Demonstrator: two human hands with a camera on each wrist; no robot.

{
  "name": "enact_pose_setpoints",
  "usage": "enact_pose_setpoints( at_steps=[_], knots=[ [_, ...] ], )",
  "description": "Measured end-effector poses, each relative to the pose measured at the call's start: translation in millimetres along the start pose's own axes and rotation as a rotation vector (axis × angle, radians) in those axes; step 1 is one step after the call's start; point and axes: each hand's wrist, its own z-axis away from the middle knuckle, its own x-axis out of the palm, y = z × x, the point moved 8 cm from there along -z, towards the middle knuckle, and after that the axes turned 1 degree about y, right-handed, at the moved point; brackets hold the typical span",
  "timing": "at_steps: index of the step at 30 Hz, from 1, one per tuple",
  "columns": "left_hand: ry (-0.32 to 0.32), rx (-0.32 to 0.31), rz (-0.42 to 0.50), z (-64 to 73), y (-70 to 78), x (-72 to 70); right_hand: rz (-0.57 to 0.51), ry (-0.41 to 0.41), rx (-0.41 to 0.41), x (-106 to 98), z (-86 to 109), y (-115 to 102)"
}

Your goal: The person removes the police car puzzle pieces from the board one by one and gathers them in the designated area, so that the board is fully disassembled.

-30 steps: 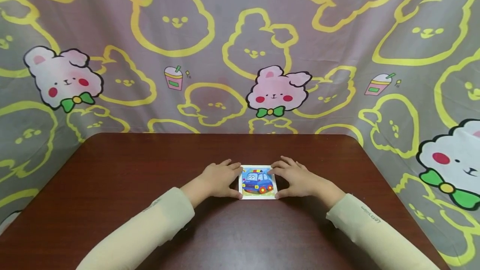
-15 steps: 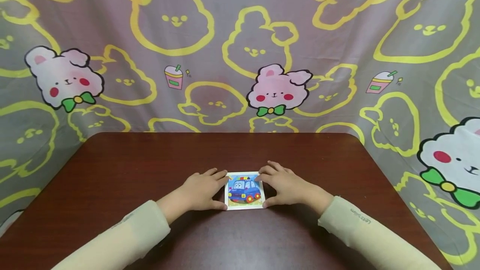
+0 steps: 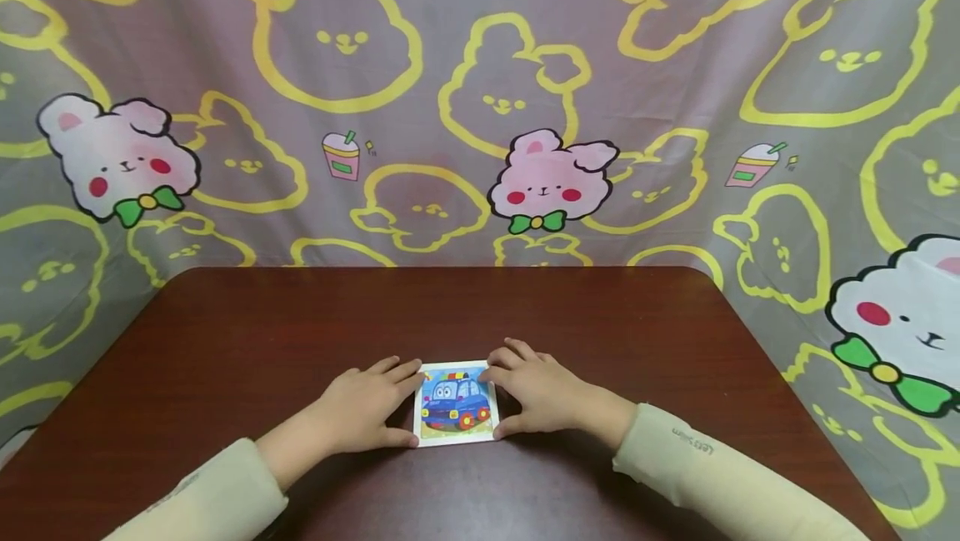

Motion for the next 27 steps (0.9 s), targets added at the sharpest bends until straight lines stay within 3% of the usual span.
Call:
enact_pose_setpoints(
  at_steps=[8, 15, 20, 27],
  knots=[
    [-0.014, -0.023, 0.016, 24.6, -10.9, 4.6, 0.061, -0.019, -0.022, 5, -7.8, -24],
    [0.021, -0.001, 0.017, 37.8, -11.6, 3.2, 0.089, -0.035, -0.021, 6, -10.2, -35],
    [0.041, 0.002, 0.018, 41.5, -11.4, 2.5, 0.039, -0.02, -0.025, 2, -10.1, -34],
    [0.094, -0.045, 0.04, 43.4, -14.0, -0.7, -0.107, -0.002, 0.022, -6, -18.9, -26]
  ],
)
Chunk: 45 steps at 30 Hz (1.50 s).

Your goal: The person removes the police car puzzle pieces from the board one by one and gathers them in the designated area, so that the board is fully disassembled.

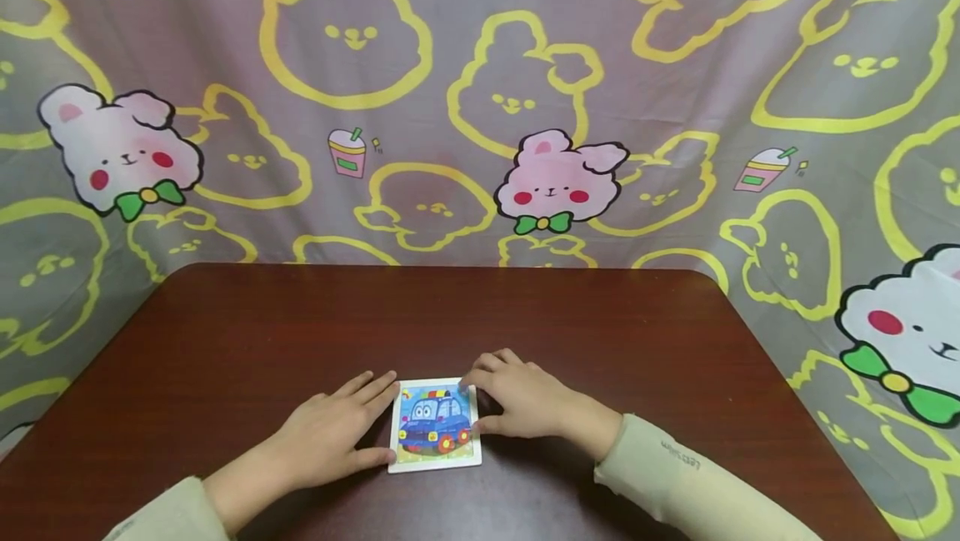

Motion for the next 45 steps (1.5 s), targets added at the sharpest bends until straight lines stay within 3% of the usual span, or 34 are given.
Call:
enact_pose_setpoints(
  at_steps=[6, 14, 24, 29, 36, 45],
  knots=[
    [0.012, -0.025, 0.008, 0.0, 0.0, 1.8, -0.134, 0.007, -0.001, -6, -19.0, -3],
    [-0.007, -0.036, 0.039, -0.8, 0.3, 5.7, -0.223, -0.053, -0.034, -1, -47.4, -15],
    [-0.031, -0.045, 0.096, -2.9, -3.2, 8.9, -0.184, -0.142, -0.043, 13, -65.7, -26],
    [-0.06, -0.069, 0.113, -4.9, -5.4, 9.8, -0.216, -0.157, -0.028, 17, -72.9, -27],
    [-0.067, -0.095, 0.132, -8.5, -7.3, 10.0, -0.293, -0.135, 0.0, 20, -78.7, -29],
    [-0.087, -0.117, 0.176, -8.1, -8.4, 8.3, -0.266, -0.121, 0.018, 20, -81.2, -33]
  ],
)
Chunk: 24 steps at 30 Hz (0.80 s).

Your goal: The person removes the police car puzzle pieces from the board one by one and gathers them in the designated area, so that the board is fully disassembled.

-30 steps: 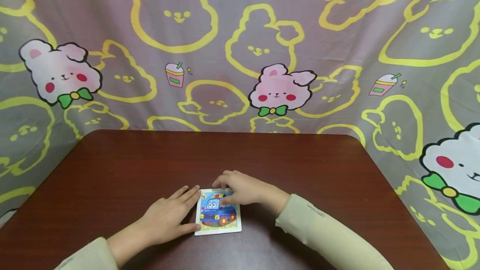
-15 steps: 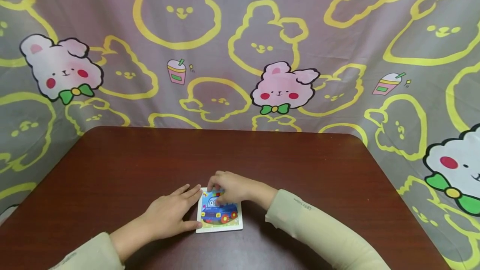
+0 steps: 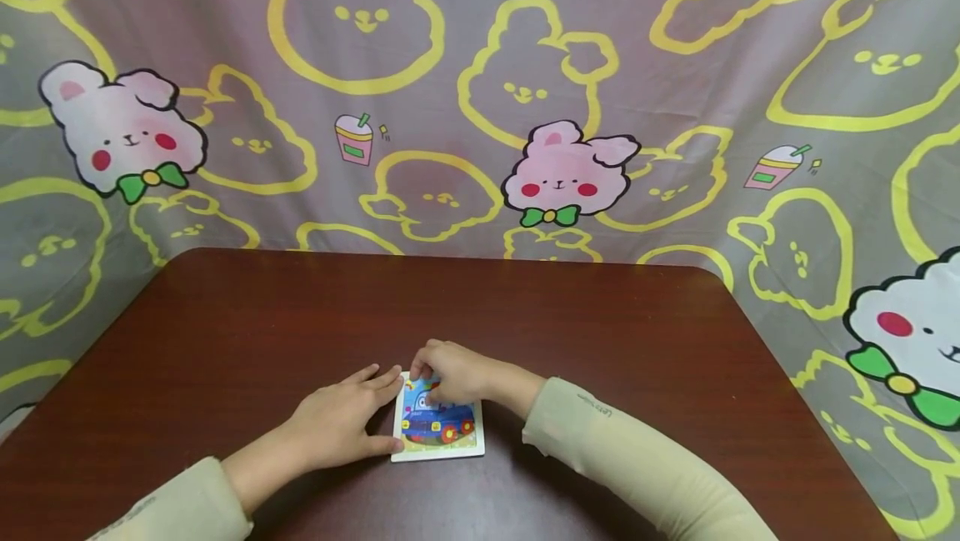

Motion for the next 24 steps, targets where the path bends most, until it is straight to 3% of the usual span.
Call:
enact_pose_setpoints(
  at_steps=[12, 24],
  knots=[
    [-0.012, -0.019, 0.013, -0.2, 1.3, -1.7, -0.01, -0.02, 0.033, 2.4, 0.0, 0.7],
    [-0.01, -0.044, 0.002, -0.6, 0.4, -2.0, -0.075, 0.012, 0.028, -2.7, -3.4, 1.3]
  ],
)
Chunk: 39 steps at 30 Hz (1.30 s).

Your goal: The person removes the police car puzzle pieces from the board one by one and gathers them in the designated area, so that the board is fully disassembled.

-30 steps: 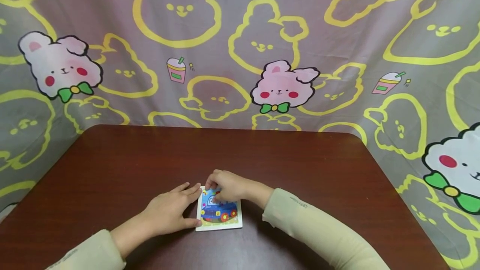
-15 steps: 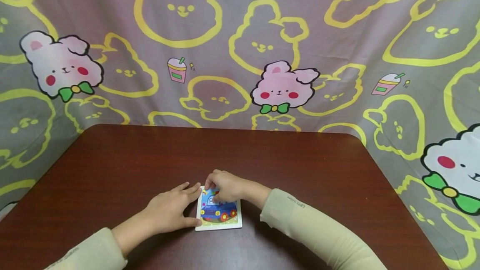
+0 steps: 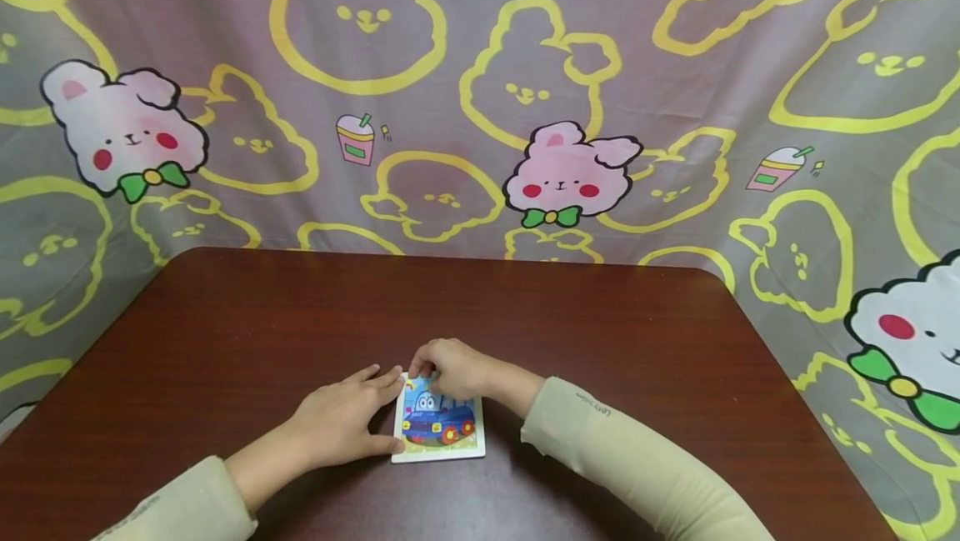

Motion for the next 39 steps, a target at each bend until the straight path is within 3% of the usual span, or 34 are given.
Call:
enact_pose_setpoints(
  at_steps=[21, 29, 39],
  knots=[
    [-0.009, 0.003, 0.013, 0.2, -1.0, -1.1, -0.039, -0.023, -0.027, 2, -3.6, 1],
    [-0.01, 0.008, 0.015, 0.5, -1.6, 0.1, -0.158, -0.013, -0.067, -2, -3.3, -1],
    [0.0, 0.003, 0.009, 1.0, -1.6, -1.1, -0.214, 0.0, -0.092, -9, -3.2, -7]
  ],
)
